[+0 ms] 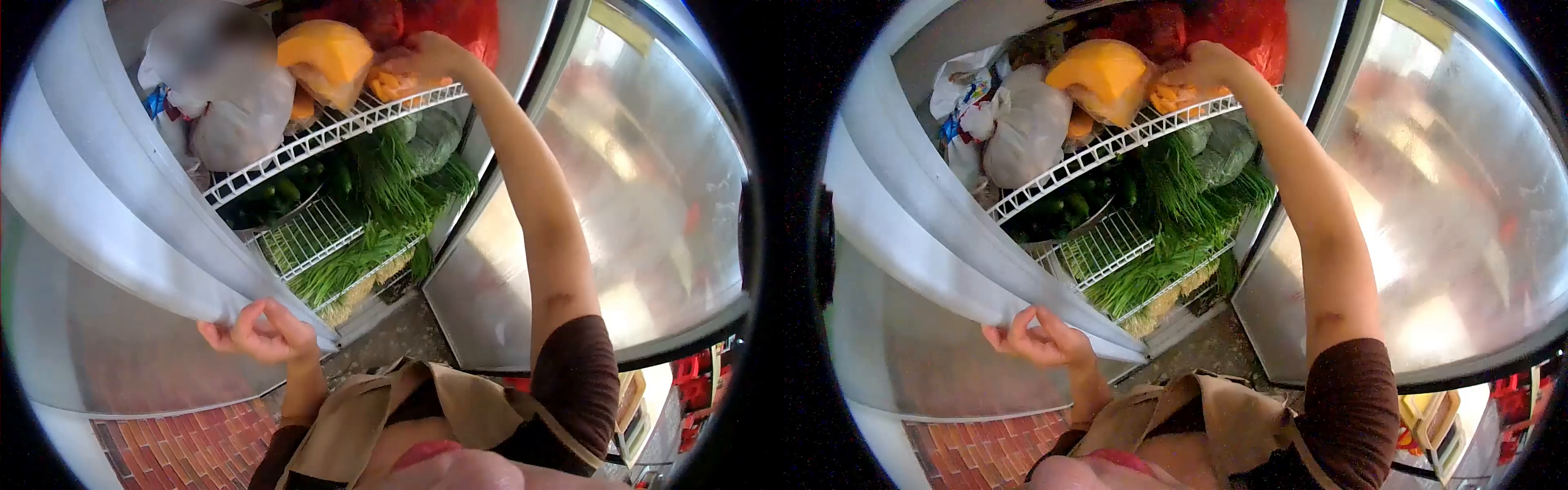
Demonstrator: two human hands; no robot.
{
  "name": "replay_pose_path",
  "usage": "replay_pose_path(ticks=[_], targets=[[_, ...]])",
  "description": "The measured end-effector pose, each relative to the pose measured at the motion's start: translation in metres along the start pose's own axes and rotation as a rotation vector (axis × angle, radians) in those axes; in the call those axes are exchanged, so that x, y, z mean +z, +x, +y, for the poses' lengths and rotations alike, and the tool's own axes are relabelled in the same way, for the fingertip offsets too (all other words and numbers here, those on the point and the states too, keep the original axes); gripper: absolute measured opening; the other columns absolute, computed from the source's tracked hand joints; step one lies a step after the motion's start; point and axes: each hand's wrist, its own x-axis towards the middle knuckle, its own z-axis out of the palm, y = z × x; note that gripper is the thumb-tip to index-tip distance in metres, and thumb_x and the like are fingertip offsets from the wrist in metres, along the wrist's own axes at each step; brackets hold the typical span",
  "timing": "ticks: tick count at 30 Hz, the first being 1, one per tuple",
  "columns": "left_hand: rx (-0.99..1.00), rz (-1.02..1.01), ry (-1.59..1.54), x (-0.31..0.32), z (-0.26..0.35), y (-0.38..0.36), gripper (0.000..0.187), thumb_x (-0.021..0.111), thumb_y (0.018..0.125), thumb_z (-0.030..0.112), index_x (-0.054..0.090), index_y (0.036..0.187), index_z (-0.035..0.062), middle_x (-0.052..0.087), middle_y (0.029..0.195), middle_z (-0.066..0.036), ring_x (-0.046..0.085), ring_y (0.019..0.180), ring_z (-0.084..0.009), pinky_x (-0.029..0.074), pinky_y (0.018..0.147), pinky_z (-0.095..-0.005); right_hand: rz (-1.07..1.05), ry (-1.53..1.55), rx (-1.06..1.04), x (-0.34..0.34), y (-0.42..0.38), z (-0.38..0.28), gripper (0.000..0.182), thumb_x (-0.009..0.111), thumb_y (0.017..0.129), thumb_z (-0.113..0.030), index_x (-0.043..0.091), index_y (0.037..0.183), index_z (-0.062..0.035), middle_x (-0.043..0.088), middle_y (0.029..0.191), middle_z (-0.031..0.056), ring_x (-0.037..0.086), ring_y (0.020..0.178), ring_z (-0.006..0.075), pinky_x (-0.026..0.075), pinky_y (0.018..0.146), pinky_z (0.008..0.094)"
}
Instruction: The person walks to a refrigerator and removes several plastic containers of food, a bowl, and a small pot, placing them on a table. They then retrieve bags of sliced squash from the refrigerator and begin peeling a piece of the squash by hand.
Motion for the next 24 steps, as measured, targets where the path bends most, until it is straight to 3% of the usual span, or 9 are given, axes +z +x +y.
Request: replay_pose_path(ticks=[5, 9, 11, 14, 16, 18, 20, 22, 24], targets=[[-0.031, 0.035, -0.042, 0.004, 0.002, 0.000, 0.005, 0.053, 0.073, 0.004, 0.051, 0.076, 0.0072, 0.027, 0.123, -0.027, 0.014, 0.128, -0.0336, 0.018, 0.098, -0.0464, 0.255, -0.016, 0.130, 0.005, 0.001, 0.019, 0.040, 0.064, 0.071, -0.036, 0.064, 0.100, -0.0090, 0.063, 0.093, 0.0155, 0.062, 0.079, 0.0238, 0.049, 0.072, 0.0353], [-0.017, 0.024, -0.011, 0.002, 0.002, 0.002, 0.002, 0.053, 0.074, 0.006, 0.051, 0.075, 0.0070, 0.026, 0.124, -0.027, 0.016, 0.127, -0.0331, 0.021, 0.097, -0.0434, 0.685, 1.180, 0.038, -0.001, 0.029, 0.089, 0.035, 0.045, 0.085, -0.025, 0.058, 0.104, 0.0016, 0.060, 0.103, 0.0175, 0.057, 0.096, 0.0288, 0.047, 0.082, 0.0382], [-0.028, 0.027, -0.026, 0.001, 0.000, 0.002, 0.002, 0.053, 0.074, 0.007, 0.052, 0.075, 0.0069, 0.026, 0.124, -0.027, 0.017, 0.126, -0.0329, 0.021, 0.097, -0.0424, 0.851, 1.581, -0.056, -0.048, 0.001, 0.042, 0.035, 0.049, 0.081, -0.020, 0.053, 0.108, 0.0016, 0.058, 0.101, 0.0172, 0.058, 0.092, 0.0301, 0.049, 0.075, 0.0443], [0.002, -0.030, -0.024, -0.001, -0.001, 0.002, 0.009, 0.054, 0.074, 0.008, 0.051, 0.082, 0.0065, 0.026, 0.126, -0.025, 0.021, 0.123, -0.0326, 0.023, 0.097, -0.0406, 0.737, 1.473, -0.370, -0.081, -0.028, 0.017, 0.051, 0.057, 0.077, -0.047, 0.059, 0.106, -0.0053, 0.060, 0.103, 0.0197, 0.060, 0.092, 0.0303, 0.050, 0.077, 0.0414], [0.056, 0.144, -0.053, 0.009, 0.006, 0.009, 0.021, 0.056, 0.074, 0.011, 0.048, 0.093, 0.0063, 0.027, 0.127, -0.024, 0.024, 0.120, -0.0326, 0.025, 0.097, -0.0420, 0.609, 1.563, -0.249, -0.072, -0.056, 0.000, 0.047, 0.054, 0.080, -0.044, 0.060, 0.103, -0.0040, 0.060, 0.102, 0.0204, 0.060, 0.090, 0.0295, 0.049, 0.077, 0.0406], [0.320, -0.008, 0.135, 0.000, 0.001, -0.023, 0.033, 0.061, 0.073, 0.015, 0.044, 0.100, 0.0063, 0.026, 0.128, -0.023, 0.026, 0.119, -0.0327, 0.025, 0.097, -0.0447, 0.417, 1.849, -0.097, -0.042, -0.085, -0.018, 0.043, 0.044, 0.085, -0.035, 0.053, 0.108, -0.0006, 0.056, 0.106, 0.0206, 0.057, 0.095, 0.0308, 0.048, 0.079, 0.0439], [0.615, -0.352, -0.265, 0.016, -0.027, -0.075, 0.045, 0.066, 0.072, 0.022, 0.043, 0.107, 0.0055, 0.023, 0.130, -0.023, 0.025, 0.120, -0.0339, 0.024, 0.098, -0.0456, 0.363, 2.043, -0.016, 0.019, -0.117, -0.041, 0.052, 0.029, 0.089, -0.040, 0.046, 0.116, 0.0008, 0.051, 0.113, 0.0218, 0.053, 0.103, 0.0347, 0.046, 0.086, 0.0502], [-0.104, -0.368, -0.638, 0.048, 0.068, -0.052, 0.061, 0.068, 0.073, 0.024, 0.034, 0.120, 0.0049, 0.020, 0.133, -0.023, 0.026, 0.121, -0.0333, 0.028, 0.097, -0.0446, 0.038, 2.265, -0.348, 0.078, -0.162, -0.082, 0.050, 0.037, 0.087, -0.036, 0.042, 0.120, 0.0010, 0.048, 0.117, 0.0213, 0.044, 0.112, 0.0348, 0.037, 0.094, 0.0501], [-0.308, -0.318, -0.793, 0.068, 0.061, -0.071, 0.073, 0.067, 0.075, 0.024, 0.022, 0.130, 0.0055, 0.026, 0.129, -0.019, 0.034, 0.118, -0.0296, 0.031, 0.097, -0.0422, -0.095, 2.530, 0.012, 0.125, -0.182, -0.109, 0.041, 0.041, 0.086, -0.032, 0.050, 0.112, -0.0003, 0.054, 0.112, 0.0183, 0.053, 0.103, 0.0322, 0.042, 0.091, 0.0441]])
